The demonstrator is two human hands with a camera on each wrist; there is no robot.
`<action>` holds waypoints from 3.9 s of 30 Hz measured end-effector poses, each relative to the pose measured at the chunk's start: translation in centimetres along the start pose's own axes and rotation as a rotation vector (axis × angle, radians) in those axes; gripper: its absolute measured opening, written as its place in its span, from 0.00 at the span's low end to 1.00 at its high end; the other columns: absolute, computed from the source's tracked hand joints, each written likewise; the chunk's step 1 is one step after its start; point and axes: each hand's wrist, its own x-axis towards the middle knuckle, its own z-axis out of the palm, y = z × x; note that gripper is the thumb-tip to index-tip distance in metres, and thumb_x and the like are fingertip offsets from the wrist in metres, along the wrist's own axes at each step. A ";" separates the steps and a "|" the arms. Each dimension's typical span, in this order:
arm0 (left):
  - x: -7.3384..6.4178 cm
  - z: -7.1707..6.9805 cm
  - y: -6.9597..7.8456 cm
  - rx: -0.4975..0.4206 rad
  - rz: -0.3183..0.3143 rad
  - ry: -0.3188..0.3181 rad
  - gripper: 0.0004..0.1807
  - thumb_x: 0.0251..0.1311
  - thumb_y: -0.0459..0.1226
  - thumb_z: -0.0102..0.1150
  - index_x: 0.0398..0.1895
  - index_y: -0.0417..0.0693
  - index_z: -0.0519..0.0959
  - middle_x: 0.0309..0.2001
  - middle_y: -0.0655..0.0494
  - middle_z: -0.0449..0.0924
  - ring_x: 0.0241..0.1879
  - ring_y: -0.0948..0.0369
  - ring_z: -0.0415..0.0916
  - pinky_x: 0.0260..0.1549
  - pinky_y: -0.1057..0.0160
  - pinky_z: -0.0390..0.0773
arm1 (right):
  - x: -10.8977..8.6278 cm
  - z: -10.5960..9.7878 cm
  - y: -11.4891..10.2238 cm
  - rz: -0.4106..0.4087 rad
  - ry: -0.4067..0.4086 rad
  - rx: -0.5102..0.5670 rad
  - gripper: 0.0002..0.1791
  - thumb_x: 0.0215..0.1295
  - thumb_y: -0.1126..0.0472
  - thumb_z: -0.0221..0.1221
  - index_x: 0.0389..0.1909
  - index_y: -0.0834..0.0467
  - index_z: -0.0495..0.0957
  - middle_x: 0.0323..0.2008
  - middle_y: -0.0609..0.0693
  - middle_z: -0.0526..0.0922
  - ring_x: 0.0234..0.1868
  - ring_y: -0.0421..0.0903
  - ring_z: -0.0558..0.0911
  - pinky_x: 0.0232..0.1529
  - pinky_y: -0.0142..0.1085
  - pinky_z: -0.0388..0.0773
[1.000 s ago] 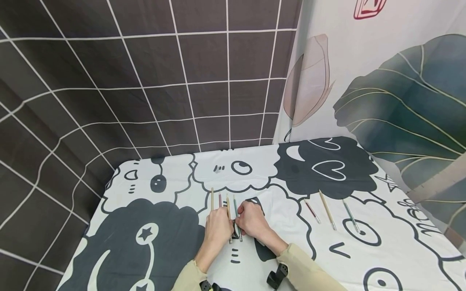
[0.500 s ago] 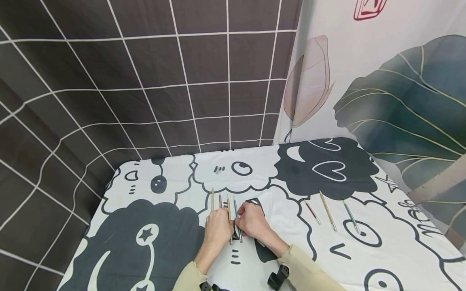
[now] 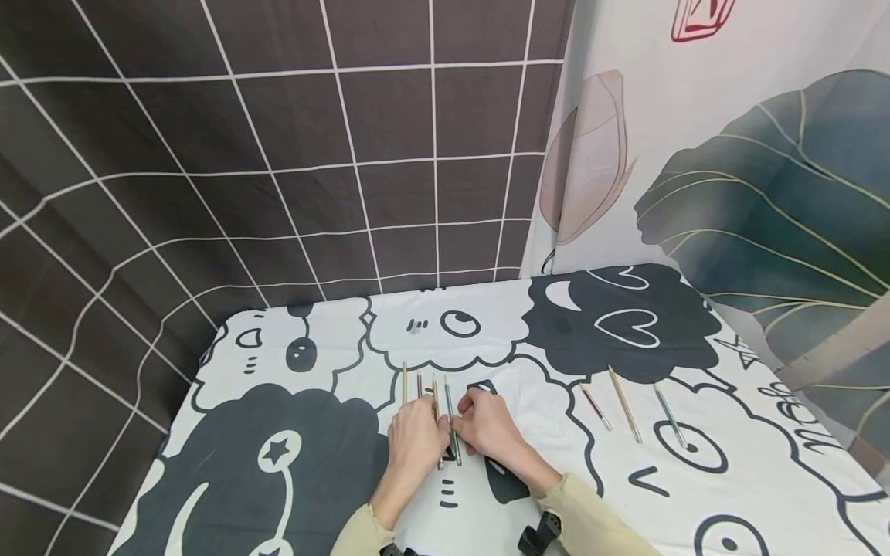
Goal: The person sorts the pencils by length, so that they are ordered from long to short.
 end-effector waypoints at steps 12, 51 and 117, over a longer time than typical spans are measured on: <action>0.2 0.3 0.7 -0.072 0.021 0.069 0.08 0.50 0.31 0.67 0.33 0.35 0.83 0.14 0.63 0.70 0.15 0.64 0.69 0.17 0.60 0.71 | -0.8 -1.7 -0.1 0.050 0.045 0.044 0.05 0.58 0.71 0.63 0.34 0.67 0.77 0.22 0.49 0.76 0.10 0.40 0.78 0.13 0.33 0.74; 0.3 2.6 5.4 -0.475 -0.045 -0.033 0.08 0.54 0.30 0.65 0.37 0.36 0.80 0.20 0.63 0.78 0.16 0.71 0.72 0.21 0.66 0.73 | -4.4 -10.3 3.6 0.158 0.185 -0.054 0.07 0.58 0.71 0.62 0.37 0.66 0.78 0.22 0.47 0.79 0.12 0.42 0.80 0.20 0.34 0.76; -0.1 9.5 14.1 -0.693 -0.110 -0.163 0.13 0.47 0.25 0.68 0.37 0.41 0.81 0.19 0.64 0.77 0.10 0.72 0.70 0.12 0.73 0.71 | -8.3 -18.5 8.5 0.201 0.331 -0.205 0.12 0.59 0.71 0.57 0.43 0.72 0.76 0.26 0.54 0.80 0.17 0.46 0.80 0.17 0.35 0.77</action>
